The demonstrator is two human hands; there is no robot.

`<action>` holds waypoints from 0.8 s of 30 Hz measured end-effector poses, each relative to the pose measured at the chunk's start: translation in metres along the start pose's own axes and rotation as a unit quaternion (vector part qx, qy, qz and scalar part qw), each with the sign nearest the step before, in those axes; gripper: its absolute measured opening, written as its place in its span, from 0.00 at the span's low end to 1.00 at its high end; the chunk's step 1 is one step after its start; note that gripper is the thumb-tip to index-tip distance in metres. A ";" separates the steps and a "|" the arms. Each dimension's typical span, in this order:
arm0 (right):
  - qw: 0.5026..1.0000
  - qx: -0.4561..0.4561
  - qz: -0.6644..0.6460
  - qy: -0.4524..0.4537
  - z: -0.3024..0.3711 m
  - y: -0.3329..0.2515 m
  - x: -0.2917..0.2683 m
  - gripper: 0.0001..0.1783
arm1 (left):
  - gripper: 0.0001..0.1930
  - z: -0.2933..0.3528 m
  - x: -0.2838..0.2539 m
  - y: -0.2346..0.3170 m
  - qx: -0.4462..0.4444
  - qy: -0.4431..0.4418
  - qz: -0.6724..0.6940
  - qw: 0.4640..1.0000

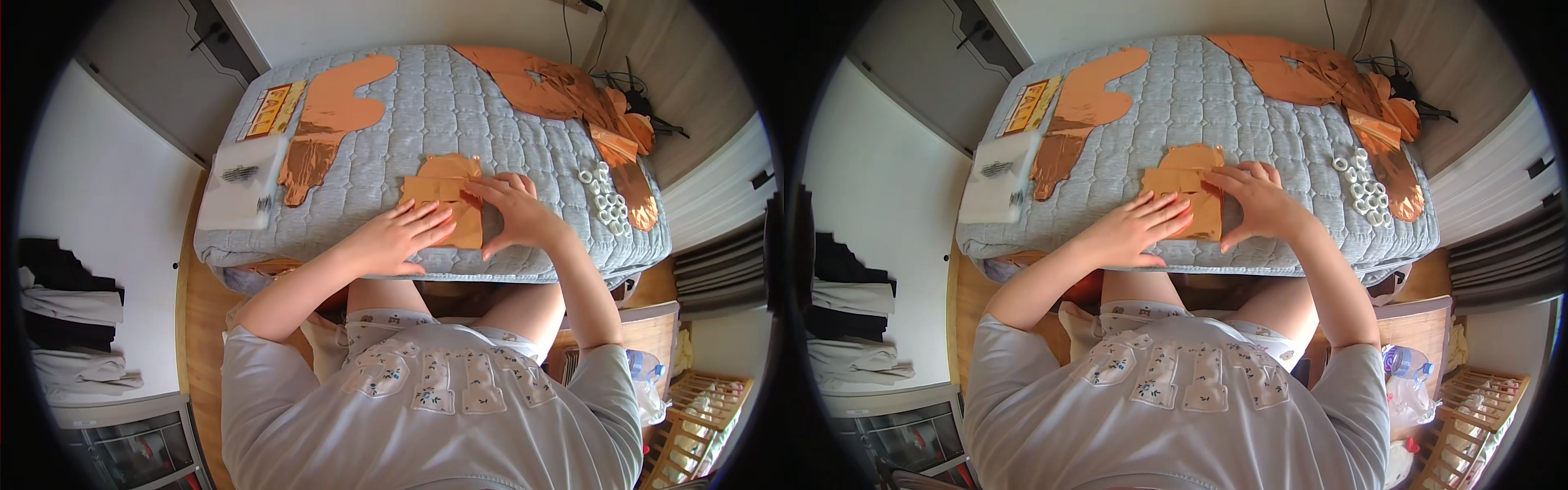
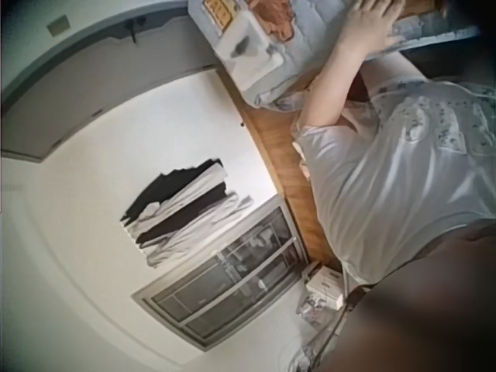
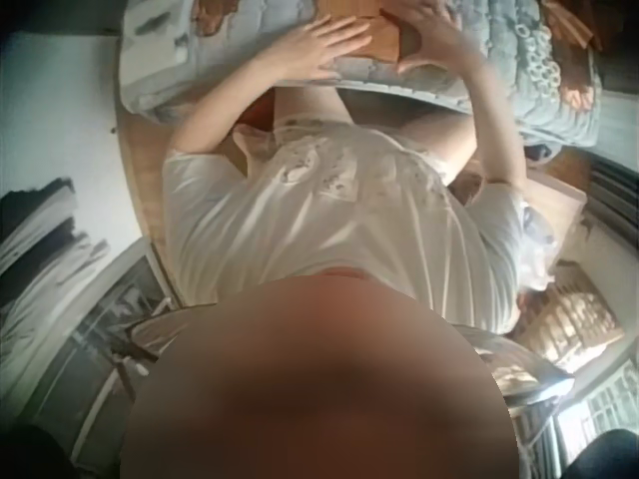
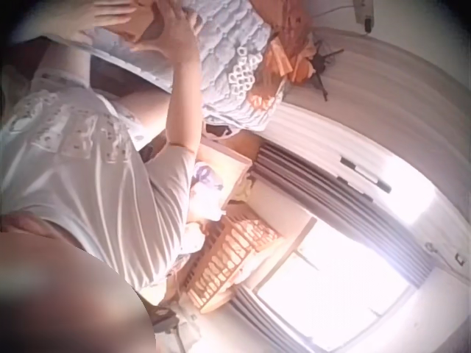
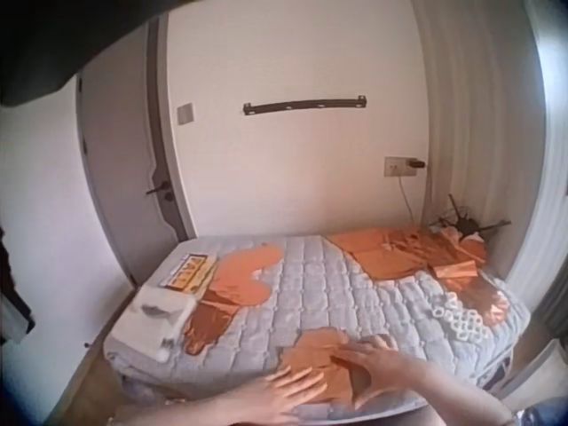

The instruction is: The person folds a foil balloon into a small square by hand and slides it into a plastic packaging sleeve with a cardboard insert.

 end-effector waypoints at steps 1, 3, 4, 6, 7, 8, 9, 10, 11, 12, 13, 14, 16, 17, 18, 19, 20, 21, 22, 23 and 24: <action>1.000 -0.009 0.021 -0.004 0.007 -0.007 0.001 0.67 | 0.48 0.003 0.000 0.005 0.015 0.015 -0.042 0.999; 0.999 -0.016 0.039 -0.011 0.011 -0.010 0.007 0.66 | 0.37 0.011 -0.006 0.015 0.025 0.071 -0.074 0.994; 0.997 -0.054 0.045 0.013 0.015 -0.018 0.005 0.61 | 0.37 0.012 -0.005 0.015 0.029 0.070 -0.072 0.995; 0.994 -0.088 0.051 0.036 0.020 -0.025 0.005 0.56 | 0.32 0.019 -0.011 0.012 0.018 0.105 -0.080 0.991; 0.988 -0.116 0.080 0.069 0.020 -0.029 0.002 0.47 | 0.32 0.019 -0.013 0.011 0.019 0.104 -0.076 0.992; 0.978 -0.144 0.109 0.102 0.022 -0.034 0.000 0.38 | 0.31 0.020 -0.019 0.009 0.023 0.113 -0.011 0.993; 0.979 -0.142 0.108 0.101 0.022 -0.032 0.002 0.38 | 0.29 0.022 -0.026 0.007 0.026 0.122 0.053 0.991; 0.968 -0.186 0.108 0.131 0.025 -0.041 -0.002 0.29 | 0.29 0.024 -0.036 0.007 0.026 0.122 0.054 0.991; 0.954 -0.229 0.108 0.161 0.031 -0.050 -0.006 0.20 | 0.29 0.023 -0.042 0.005 0.020 0.094 0.142 0.985; 0.954 -0.226 0.109 0.162 0.032 -0.051 -0.010 0.20 | 0.28 0.022 -0.048 0.004 0.014 0.065 0.227 0.972; 0.947 -0.253 0.101 0.171 0.037 -0.063 -0.018 0.16 | 0.28 0.022 -0.059 0.003 0.014 0.066 0.227 0.972; 0.939 -0.278 0.091 0.180 0.042 -0.072 -0.025 0.13 | 0.27 0.022 -0.077 0.001 0.028 0.108 0.213 0.971; 0.953 -0.252 0.019 0.169 0.043 -0.072 -0.037 0.11 | 0.26 0.019 -0.109 -0.006 0.045 0.150 0.198 0.968; 0.960 -0.225 -0.053 0.156 0.042 -0.066 -0.041 0.12 | 0.24 0.015 -0.121 -0.015 0.028 0.155 0.192 0.969; 0.961 -0.223 -0.051 0.158 0.042 -0.066 -0.040 0.12 | 0.22 0.011 -0.131 -0.025 0.011 0.160 0.185 0.970; 0.965 -0.137 -0.169 0.146 0.034 -0.045 -0.038 0.14 | 0.18 0.003 -0.127 -0.042 -0.044 0.126 0.222 0.966; 0.948 -0.052 -0.284 0.130 0.026 -0.027 -0.032 0.17 | 0.18 -0.003 -0.128 -0.052 -0.043 0.128 0.221 0.966; 0.930 0.032 -0.357 0.086 0.017 -0.014 -0.023 0.21 | 0.17 -0.012 -0.117 -0.073 -0.096 0.092 0.225 0.965; 0.930 0.032 -0.356 0.088 0.008 -0.009 -0.025 0.21 | 0.16 -0.020 -0.104 -0.093 -0.149 0.056 0.229 0.960; 0.894 0.112 -0.427 0.073 -0.001 0.014 -0.015 0.21 | 0.16 -0.031 -0.101 -0.100 -0.145 0.058 0.228 0.961; 0.847 0.189 -0.494 0.057 -0.005 0.033 -0.002 0.22 | 0.16 -0.041 -0.088 -0.114 -0.187 0.032 0.235 0.953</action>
Point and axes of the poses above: each hand's wrist, its own z-axis away from the middle knuckle, its own x-axis out of the palm, y = z × x, the point moved 10 cm from there along -z, towards the middle knuckle, and after that the axes turned 9 degrees about -z, right-handed, at the moved point
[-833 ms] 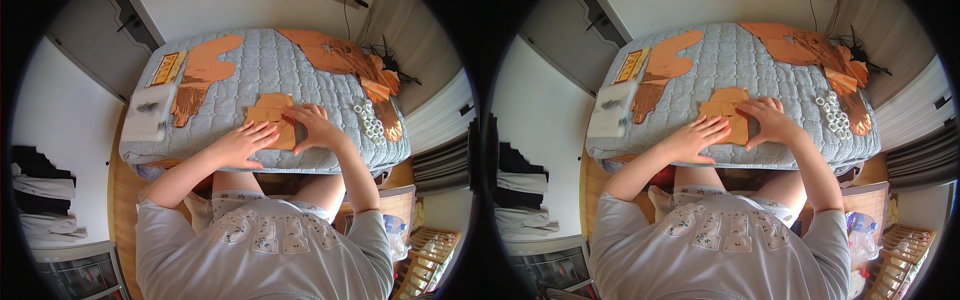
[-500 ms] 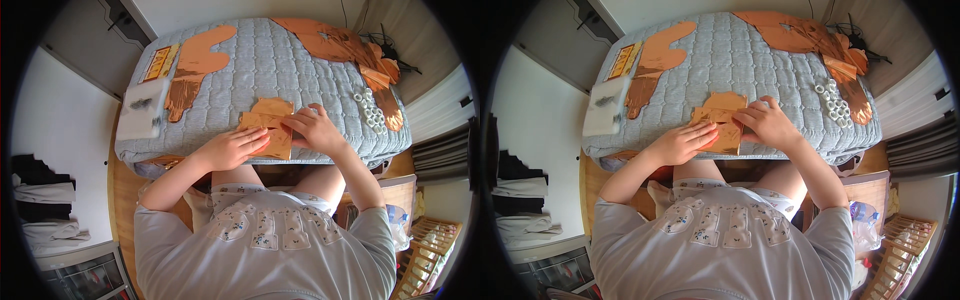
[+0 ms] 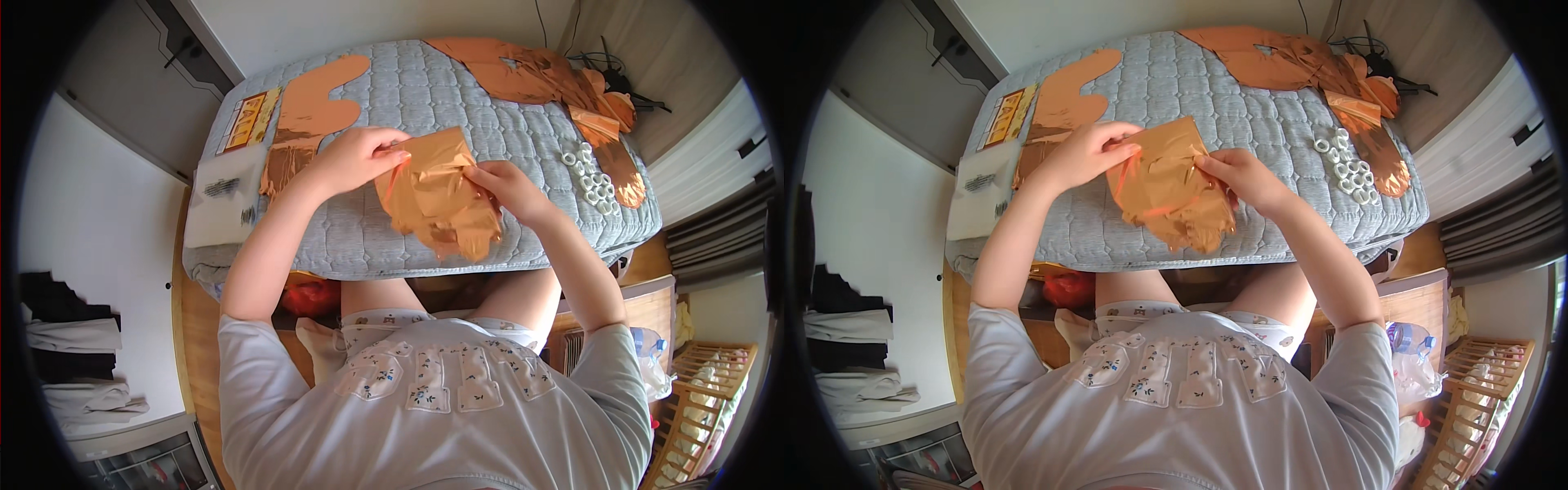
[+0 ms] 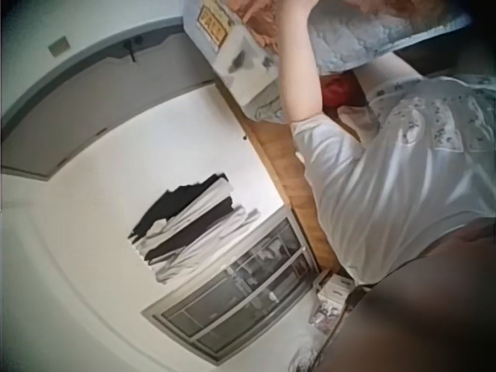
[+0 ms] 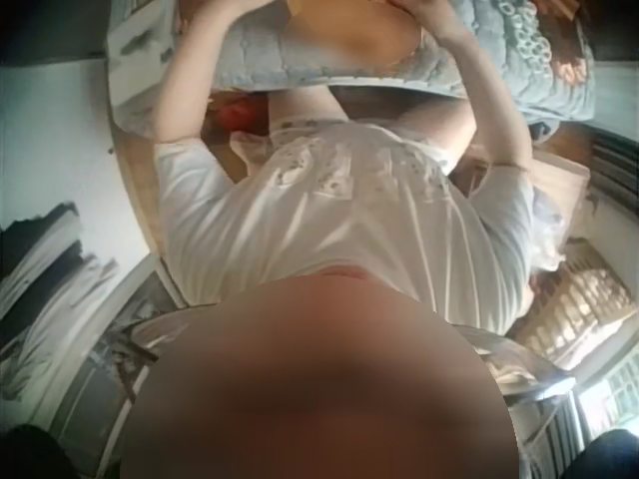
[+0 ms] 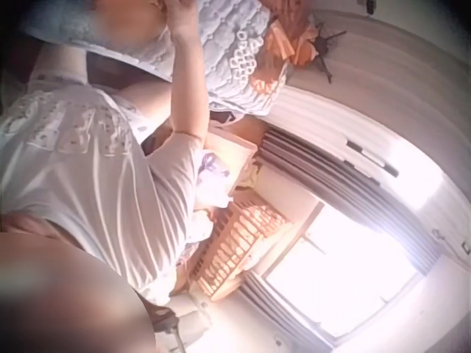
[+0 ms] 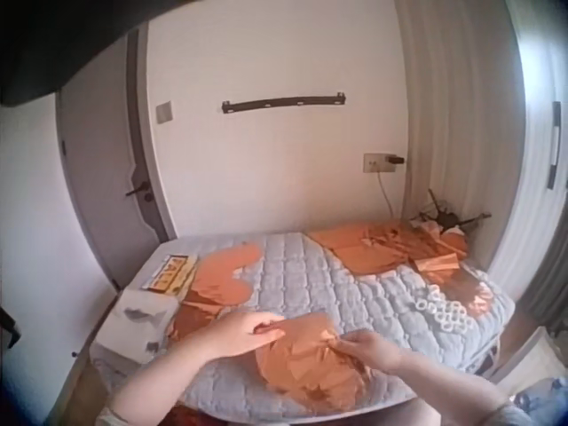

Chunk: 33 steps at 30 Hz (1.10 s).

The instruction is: The person folds a foil balloon into a small square by hand and slides it into a plastic packaging sleeve with a cardboard insert.

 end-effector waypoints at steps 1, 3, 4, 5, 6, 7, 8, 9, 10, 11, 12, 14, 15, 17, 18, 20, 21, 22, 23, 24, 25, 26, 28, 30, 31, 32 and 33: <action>1.000 -0.001 0.000 0.002 -0.011 0.003 -0.004 0.22 | 0.16 -0.011 0.009 -0.015 -0.049 -0.017 0.003 0.999; 0.994 0.106 -0.009 0.006 -0.023 0.029 -0.010 0.21 | 0.18 -0.028 0.021 -0.021 -0.011 -0.021 -0.116 0.993; 0.994 0.105 -0.009 0.008 -0.027 0.030 -0.011 0.21 | 0.19 -0.035 0.031 -0.021 0.023 -0.027 -0.232 0.972; 0.992 0.125 0.011 0.003 -0.029 0.033 -0.010 0.22 | 0.22 -0.040 0.039 -0.015 0.062 -0.021 -0.291 0.955; 0.989 0.146 0.030 -0.001 -0.030 0.037 -0.010 0.22 | 0.22 -0.045 0.050 -0.017 0.064 -0.020 -0.292 0.954; 0.989 0.144 0.030 -0.001 -0.032 0.036 -0.010 0.22 | 0.24 -0.045 0.056 -0.008 0.131 0.033 -0.196 0.971; 0.988 0.150 0.033 -0.007 -0.032 0.037 -0.009 0.22 | 0.26 -0.043 0.053 0.002 0.196 0.085 -0.097 0.972; 0.987 0.157 0.035 -0.013 -0.033 0.039 -0.008 0.22 | 0.30 -0.046 0.068 0.003 0.229 0.038 -0.086 0.969; 0.987 0.157 0.035 -0.011 -0.033 0.039 -0.009 0.22 | 0.30 -0.049 0.075 0.001 0.231 0.037 -0.086 0.969; 0.986 0.160 0.034 -0.012 -0.034 0.041 -0.010 0.22 | 0.31 -0.049 0.086 0.000 0.237 0.017 -0.081 0.968; 0.986 0.164 0.034 -0.012 -0.034 0.042 -0.011 0.21 | 0.31 -0.048 0.097 -0.002 0.242 -0.003 -0.075 0.967; 0.984 0.167 0.060 0.000 -0.030 0.035 -0.010 0.22 | 0.32 -0.046 0.105 -0.004 0.241 -0.016 -0.128 0.962; 0.982 0.168 0.088 0.010 -0.028 0.032 -0.011 0.23 | 0.32 -0.046 0.106 -0.005 0.244 -0.014 -0.124 0.962; 0.983 0.122 0.134 0.020 -0.026 0.020 -0.020 0.22 | 0.33 -0.045 0.105 -0.005 0.248 -0.012 -0.121 0.961; 0.980 0.075 0.180 0.029 -0.027 0.010 -0.026 0.21 | 0.33 -0.043 0.107 -0.006 0.250 -0.011 -0.138 0.958; 0.950 -0.072 0.297 0.065 -0.031 -0.003 -0.042 0.16 | 0.33 -0.045 0.108 -0.002 0.256 -0.009 -0.153 0.954; 0.884 -0.216 0.404 0.095 -0.024 -0.021 -0.040 0.13 | 0.34 -0.046 0.108 -0.001 0.261 -0.003 -0.152 0.953; 0.885 -0.216 0.403 0.092 -0.025 -0.024 -0.036 0.13 | 0.34 -0.045 0.106 -0.003 0.261 0.004 -0.152 0.953; 0.886 -0.226 0.397 0.073 -0.023 -0.028 -0.029 0.12 | 0.34 -0.044 0.106 -0.005 0.259 0.003 -0.152 0.954; 0.888 -0.237 0.392 0.054 -0.022 -0.030 -0.021 0.14 | 0.35 -0.041 0.107 -0.006 0.256 0.005 -0.148 0.955; 0.887 -0.237 0.392 0.052 -0.023 -0.030 -0.022 0.14 | 0.35 -0.041 0.107 -0.007 0.255 0.007 -0.144 0.956; 0.880 -0.265 0.392 0.046 -0.021 -0.034 -0.020 0.16 | 0.35 -0.042 0.107 -0.008 0.254 0.007 -0.144 0.956; 0.872 -0.292 0.392 0.039 -0.020 -0.037 -0.018 0.19 | 0.36 -0.044 0.108 -0.010 0.239 0.000 -0.126 0.963; 0.843 -0.341 0.416 0.022 -0.018 -0.041 -0.012 0.21 | 0.36 -0.045 0.106 -0.008 0.241 0.005 -0.118 0.963; 0.843 -0.341 0.415 0.021 -0.019 -0.041 -0.011 0.21 | 0.36 -0.044 0.104 -0.008 0.241 0.011 -0.111 0.964; 0.839 -0.347 0.418 0.019 -0.020 -0.042 -0.009 0.20 | 0.36 -0.044 0.104 -0.009 0.240 0.010 -0.112 0.964; 0.836 -0.353 0.421 0.018 -0.020 -0.043 -0.007 0.20 | 0.36 -0.044 0.105 -0.008 0.241 0.009 -0.113 0.964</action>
Point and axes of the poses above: each hand's wrist, its own z-axis away from the middle knuckle, its own x-axis out of the palm, y = z × x, the point moved 10 cm from there along -z, towards the middle knuckle, and after that the axes turned 9 degrees about -z, right-handed, at the moved point
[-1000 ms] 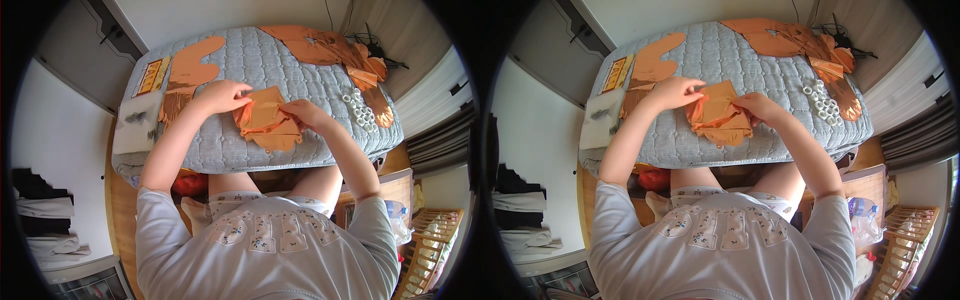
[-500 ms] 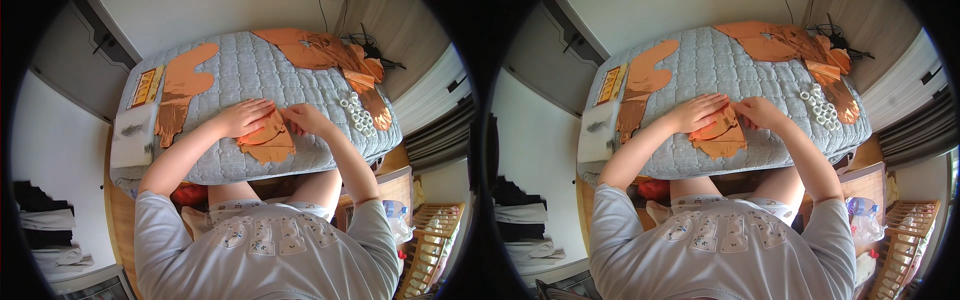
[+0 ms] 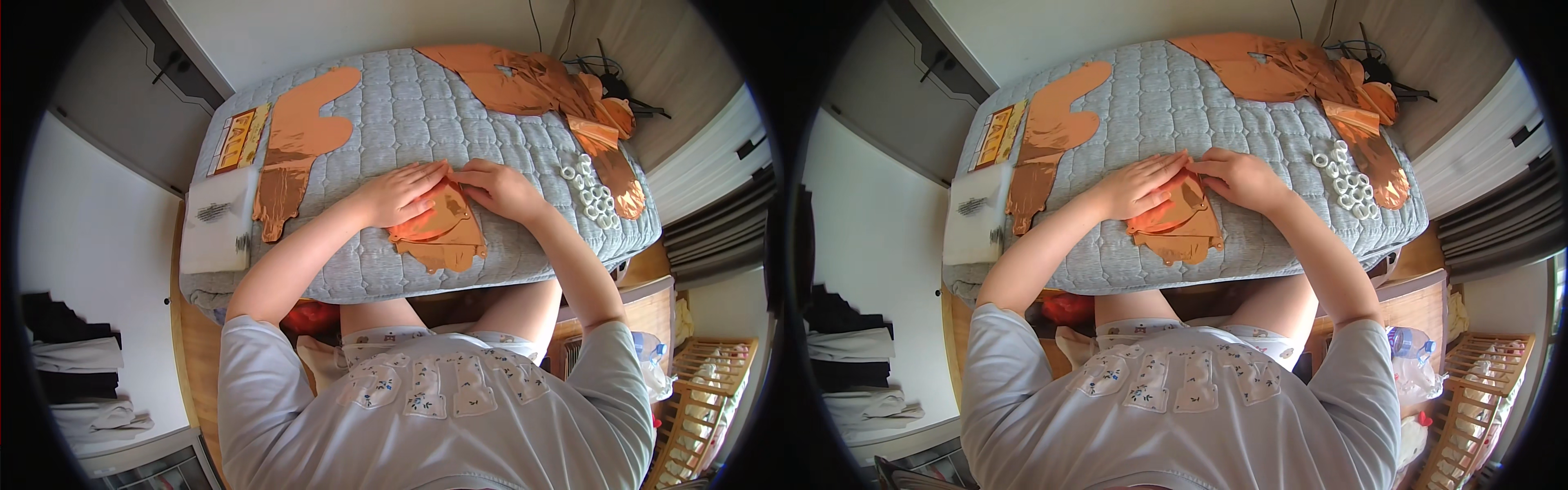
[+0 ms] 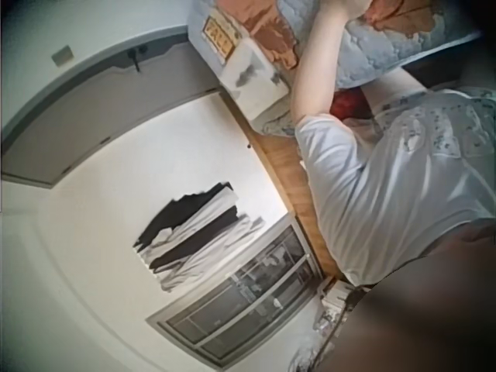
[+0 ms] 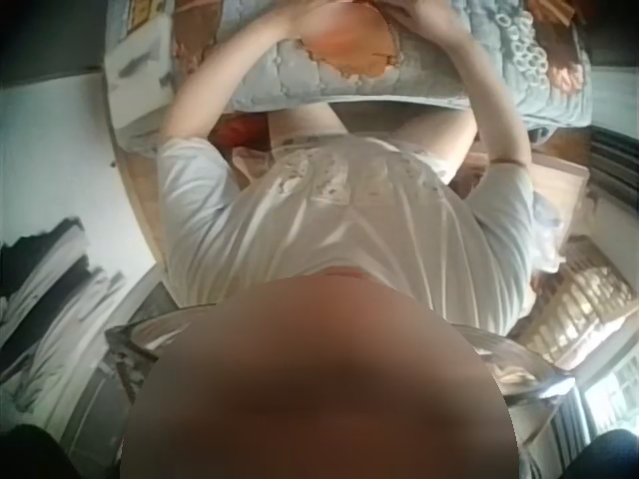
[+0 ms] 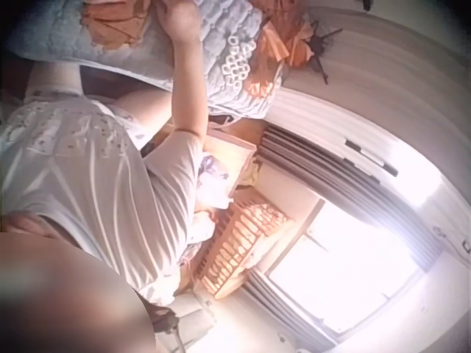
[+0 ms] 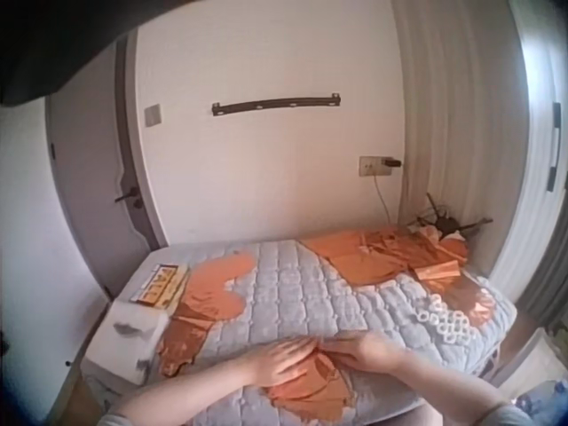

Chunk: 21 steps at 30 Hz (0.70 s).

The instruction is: The person folds a foil balloon into a small square by hand and slides it into a plastic packaging sleeve with a cardboard insert.

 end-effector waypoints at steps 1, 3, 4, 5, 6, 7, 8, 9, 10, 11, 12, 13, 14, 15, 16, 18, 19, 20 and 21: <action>1.000 0.000 -0.001 0.001 -0.001 -0.001 0.000 0.20 | 0.36 0.000 0.001 0.000 0.001 -0.001 -0.001 1.000; 1.000 -0.018 -0.024 -0.001 -0.003 -0.006 -0.002 0.19 | 0.36 0.000 0.003 -0.002 0.000 -0.005 -0.012 1.000; 1.000 -0.017 -0.025 0.000 -0.005 -0.009 -0.003 0.19 | 0.35 0.001 0.005 -0.002 0.000 -0.009 -0.022 1.000; 0.999 -0.018 -0.036 -0.002 -0.008 -0.012 -0.003 0.19 | 0.35 0.001 0.005 -0.003 0.001 -0.011 -0.022 1.000; 0.999 -0.019 -0.047 -0.005 -0.010 -0.014 -0.003 0.18 | 0.35 0.002 0.006 -0.004 0.000 -0.009 -0.029 1.000; 0.999 -0.017 -0.047 -0.003 -0.011 -0.012 -0.004 0.18 | 0.35 0.001 0.005 -0.003 0.001 -0.008 -0.036 0.999; 0.997 -0.046 -0.065 -0.012 -0.013 -0.014 -0.004 0.18 | 0.35 0.001 0.004 -0.002 0.003 -0.009 -0.036 0.999; 0.993 -0.075 -0.084 -0.022 -0.014 -0.018 -0.004 0.19 | 0.35 0.000 0.004 -0.002 0.001 -0.010 -0.031 0.999; 0.994 -0.074 -0.083 -0.020 -0.016 -0.017 -0.004 0.19 | 0.35 -0.001 0.004 -0.002 -0.001 -0.011 -0.025 1.000; 0.992 -0.078 -0.093 -0.021 -0.017 -0.016 -0.003 0.18 | 0.35 -0.001 0.003 -0.001 0.000 -0.012 -0.026 1.000; 0.991 -0.083 -0.104 -0.022 -0.017 -0.016 -0.002 0.18 | 0.35 -0.001 0.003 -0.001 -0.002 -0.018 -0.028 0.999; 0.991 -0.082 -0.103 -0.021 -0.018 -0.017 -0.001 0.18 | 0.35 -0.002 0.002 0.000 -0.004 -0.025 -0.029 0.999; 0.992 -0.075 -0.105 -0.016 -0.019 -0.016 0.000 0.17 | 0.35 -0.002 0.001 0.002 -0.003 -0.025 -0.029 0.999; 0.992 -0.068 -0.107 -0.011 -0.020 -0.015 0.000 0.16 | 0.34 -0.003 0.000 0.002 -0.008 -0.027 -0.019 0.999; 0.992 -0.067 -0.107 -0.010 -0.021 -0.016 0.003 0.16 | 0.34 -0.003 -0.001 0.002 -0.015 -0.030 -0.009 0.999; 0.995 -0.011 -0.102 -0.002 -0.022 -0.006 0.006 0.15 | 0.34 -0.003 -0.004 0.004 -0.013 -0.032 -0.004 0.999; 0.995 -0.011 -0.103 -0.002 -0.021 -0.007 0.007 0.15 | 0.34 -0.002 -0.004 0.004 -0.014 -0.033 0.000 0.999; 0.994 -0.006 -0.112 0.011 -0.021 -0.006 0.005 0.15 | 0.34 -0.002 -0.003 0.004 -0.014 -0.033 0.000 0.999; 0.992 -0.002 -0.121 0.023 -0.020 -0.006 0.004 0.15 | 0.34 -0.002 -0.003 0.004 -0.018 -0.032 -0.001 0.999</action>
Point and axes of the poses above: each hand's wrist, its own z-axis away from the middle knuckle, its own x-axis out of the palm, y = z × x, the point moved 10 cm from there along -z, towards the middle knuckle, and after that the axes turned 9 degrees about -z, right-handed, at the moved point
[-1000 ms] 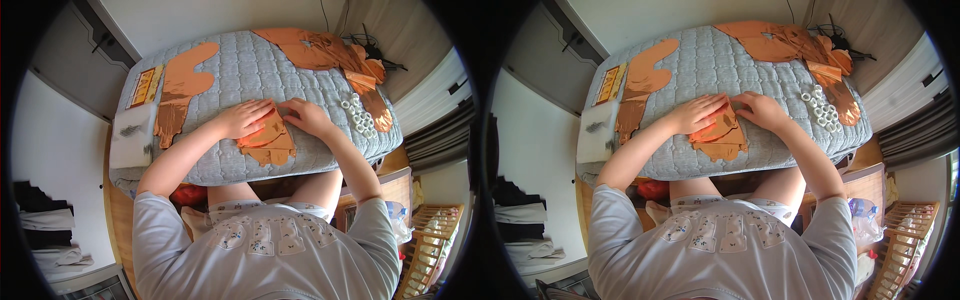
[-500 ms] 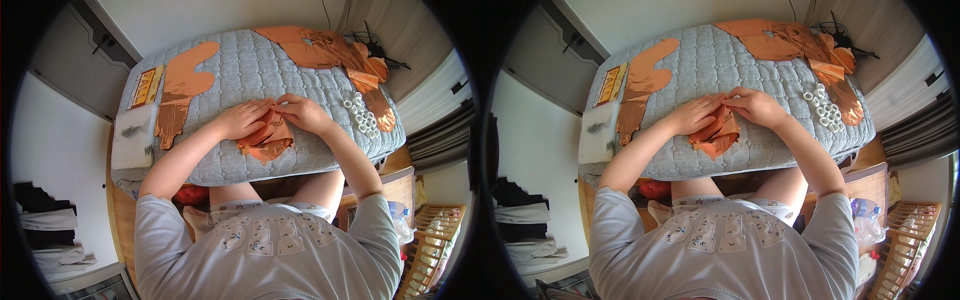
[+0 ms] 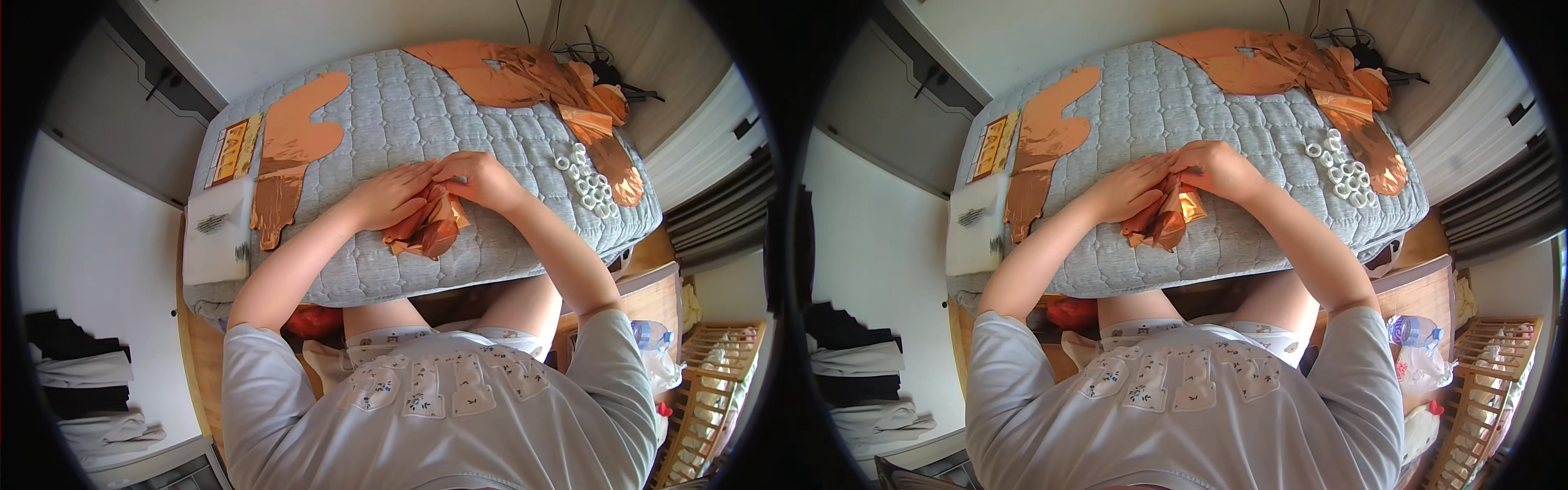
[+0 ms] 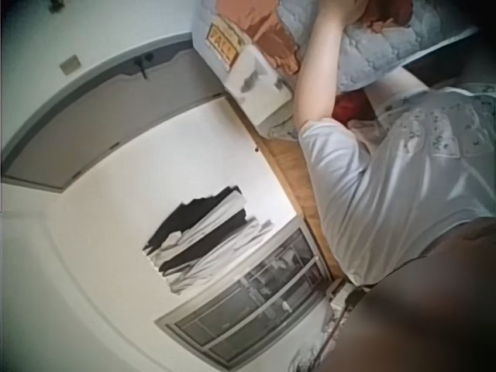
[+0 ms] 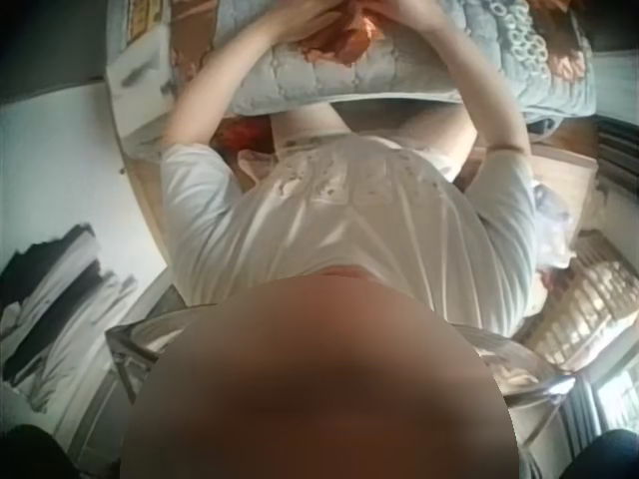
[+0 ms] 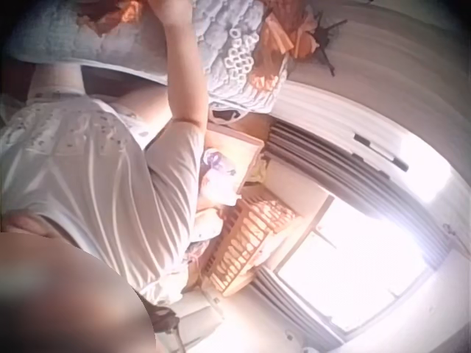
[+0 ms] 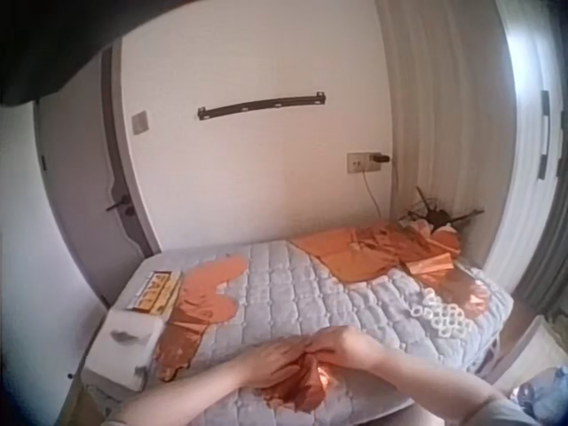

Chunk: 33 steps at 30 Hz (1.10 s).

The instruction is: The person folds a foil balloon into a small square by hand and slides it into a plastic packaging sleeve with a cardboard insert.

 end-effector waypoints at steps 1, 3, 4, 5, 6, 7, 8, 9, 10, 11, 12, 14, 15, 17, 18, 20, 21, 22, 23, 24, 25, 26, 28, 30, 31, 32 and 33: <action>1.000 -0.001 -0.001 -0.001 0.001 -0.001 0.001 0.15 | 0.34 0.000 0.001 -0.002 -0.005 0.002 -0.001 1.000; 1.000 0.008 -0.022 0.014 0.003 -0.002 -0.001 0.14 | 0.34 0.001 0.004 -0.004 -0.004 0.002 0.001 1.000; 1.000 0.008 -0.021 0.013 0.006 0.001 -0.002 0.14 | 0.34 0.000 0.004 -0.003 0.000 0.003 0.004 1.000; 1.000 0.002 -0.023 0.018 0.010 0.003 -0.004 0.15 | 0.34 0.000 0.003 -0.004 0.001 0.003 0.005 1.000; 0.999 -0.005 -0.025 0.022 0.012 0.005 -0.005 0.15 | 0.33 -0.001 0.002 -0.003 0.006 0.009 0.003 1.000; 0.999 -0.005 -0.026 0.022 0.012 0.005 -0.004 0.15 | 0.33 0.000 0.001 -0.002 0.011 0.014 0.001 1.000; 0.999 0.002 -0.026 0.020 0.012 0.007 -0.003 0.15 | 0.33 0.001 0.001 -0.002 0.010 0.014 0.001 1.000; 0.999 0.010 -0.027 0.019 0.012 0.009 -0.002 0.15 | 0.33 0.001 0.002 -0.003 0.005 0.010 0.007 1.000; 0.999 0.010 -0.027 0.018 0.011 0.008 -0.001 0.15 | 0.33 0.001 0.002 -0.005 0.000 0.007 0.014 1.000; 1.000 0.020 -0.012 0.014 0.010 0.008 0.000 0.15 | 0.33 0.001 0.003 -0.005 0.000 0.006 0.014 1.000; 1.000 0.029 0.004 0.011 0.008 0.008 0.001 0.14 | 0.32 0.001 0.002 -0.005 0.003 0.008 0.010 1.000; 1.000 0.026 -0.003 0.013 0.008 0.002 0.000 0.13 | 0.32 0.002 0.002 -0.004 0.003 0.010 0.005 1.000; 1.000 0.023 -0.008 0.017 0.008 0.000 0.000 0.12 | 0.32 0.003 0.001 -0.004 0.001 0.011 0.010 1.000; 1.000 0.010 -0.006 0.027 0.013 0.002 -0.002 0.12 | 0.32 0.001 0.001 -0.003 0.002 0.014 0.015 1.000; 0.999 -0.004 -0.004 0.037 0.016 0.002 -0.004 0.12 | 0.32 0.000 0.002 -0.003 0.005 0.010 0.009 1.000; 0.999 0.003 0.005 0.036 0.016 0.003 -0.001 0.13 | 0.32 0.000 0.003 -0.003 0.008 0.005 0.003 1.000; 0.999 0.010 0.015 0.036 0.016 0.004 0.000 0.14 | 0.32 0.000 0.003 -0.004 0.008 0.006 0.008 1.000; 0.999 0.011 0.014 0.036 0.015 0.002 0.002 0.14 | 0.33 0.000 0.003 -0.003 0.008 0.008 0.012 1.000; 0.999 0.021 0.022 0.034 0.014 0.002 0.003 0.14 | 0.33 0.000 0.003 -0.003 0.008 0.007 0.013 1.000; 0.999 0.031 0.031 0.033 0.014 0.002 0.004 0.14 | 0.33 0.000 0.003 -0.004 0.002 0.002 0.016 1.000; 0.999 0.031 0.030 0.032 0.013 0.000 0.005 0.14 | 0.32 0.000 0.005 -0.006 -0.005 -0.002 0.020 1.000; 0.998 0.029 0.026 0.039 0.013 -0.003 0.003 0.13 | 0.32 0.001 0.006 -0.007 -0.006 -0.002 0.020 1.000; 0.998 0.028 0.021 0.045 0.014 -0.003 0.002 0.13 | 0.33 0.002 0.002 -0.004 0.010 0.026 -0.012 1.000; 0.998 0.005 0.016 0.059 0.018 -0.003 0.000 0.13 | 0.33 0.000 0.002 -0.005 0.013 0.028 -0.011 0.999; 0.998 0.007 0.017 0.060 0.019 -0.003 -0.001 0.13 | 0.33 -0.002 0.002 -0.003 0.016 0.029 -0.008 0.999; 0.998 0.015 0.019 0.056 0.019 0.000 -0.001 0.13 | 0.33 -0.002 0.001 -0.002 0.019 0.029 -0.007 0.999; 0.998 0.024 0.021 0.053 0.020 0.002 0.000 0.13 | 0.33 -0.001 0.001 -0.001 0.016 0.031 -0.004 0.999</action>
Point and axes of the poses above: each hand's wrist, its own z-axis away from the middle knuckle, its own x-axis out of the palm, y = z × x, the point moved 10 cm from there along -z, towards the middle knuckle, and after that the axes turned 9 degrees about -z, right-handed, at the moved point
